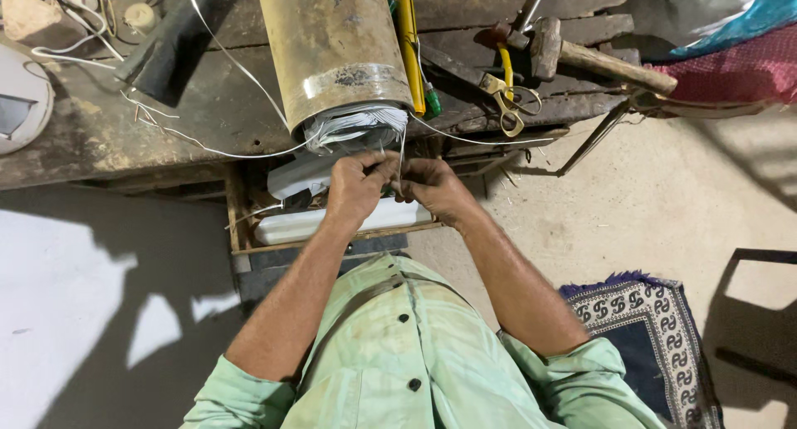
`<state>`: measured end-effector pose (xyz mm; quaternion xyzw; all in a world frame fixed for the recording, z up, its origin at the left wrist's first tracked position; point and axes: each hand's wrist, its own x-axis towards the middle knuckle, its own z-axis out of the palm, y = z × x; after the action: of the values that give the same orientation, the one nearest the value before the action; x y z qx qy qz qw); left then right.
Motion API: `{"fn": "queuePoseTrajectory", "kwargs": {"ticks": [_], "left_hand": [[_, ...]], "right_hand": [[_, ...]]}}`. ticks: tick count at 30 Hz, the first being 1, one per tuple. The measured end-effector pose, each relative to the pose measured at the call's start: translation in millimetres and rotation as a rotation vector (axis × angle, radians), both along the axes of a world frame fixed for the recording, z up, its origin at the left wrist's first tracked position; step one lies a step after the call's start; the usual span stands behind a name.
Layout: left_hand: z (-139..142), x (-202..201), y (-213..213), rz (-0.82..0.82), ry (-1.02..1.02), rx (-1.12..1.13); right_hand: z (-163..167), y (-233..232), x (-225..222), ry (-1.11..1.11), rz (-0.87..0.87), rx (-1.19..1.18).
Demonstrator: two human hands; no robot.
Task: The person winds white insulated wire around a cylindrical metal core mounted on a workbench. They use both hands to guide and wrap the wire in layers, occasionally adjusting the coil and pulling the wire taut. The wire is fed from a spool or bundle and wrapped continuously around the core.
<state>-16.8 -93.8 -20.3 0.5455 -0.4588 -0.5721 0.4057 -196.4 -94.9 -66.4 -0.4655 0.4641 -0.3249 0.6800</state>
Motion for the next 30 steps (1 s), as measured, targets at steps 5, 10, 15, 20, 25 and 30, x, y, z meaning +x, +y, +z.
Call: {"fn": "queuePoseTrajectory", "kwargs": {"ticks": [5, 10, 15, 20, 25, 30], "left_hand": [[4.3, 3.9, 10.5, 0.036, -0.289, -0.376], [0.6, 6.5, 7.9, 0.109, -0.550, -0.472], [-14.4, 8.9, -14.8, -0.084, -0.695, -0.328], [-27.5, 12.5, -22.9, -0.079, -0.865, -0.430], [-20.5, 19.3, -19.6, -0.106, -0.786, -0.426], [-1.0, 25.5, 23.9, 0.049, -0.457, -0.533]], "right_hand": [[11.3, 6.9, 0.2, 0.189, -0.110, -0.338], [46.5, 24.0, -12.5, 0.580, -0.193, -0.751], [65.7, 31.1, -25.2, 0.242, -0.287, -0.535], [65.9, 25.9, -28.1, -0.209, -0.374, -0.455], [76.4, 16.5, -19.6, -0.305, -0.355, -0.555], [86.4, -0.1, -23.1, -0.575, -0.206, -0.343]]}}
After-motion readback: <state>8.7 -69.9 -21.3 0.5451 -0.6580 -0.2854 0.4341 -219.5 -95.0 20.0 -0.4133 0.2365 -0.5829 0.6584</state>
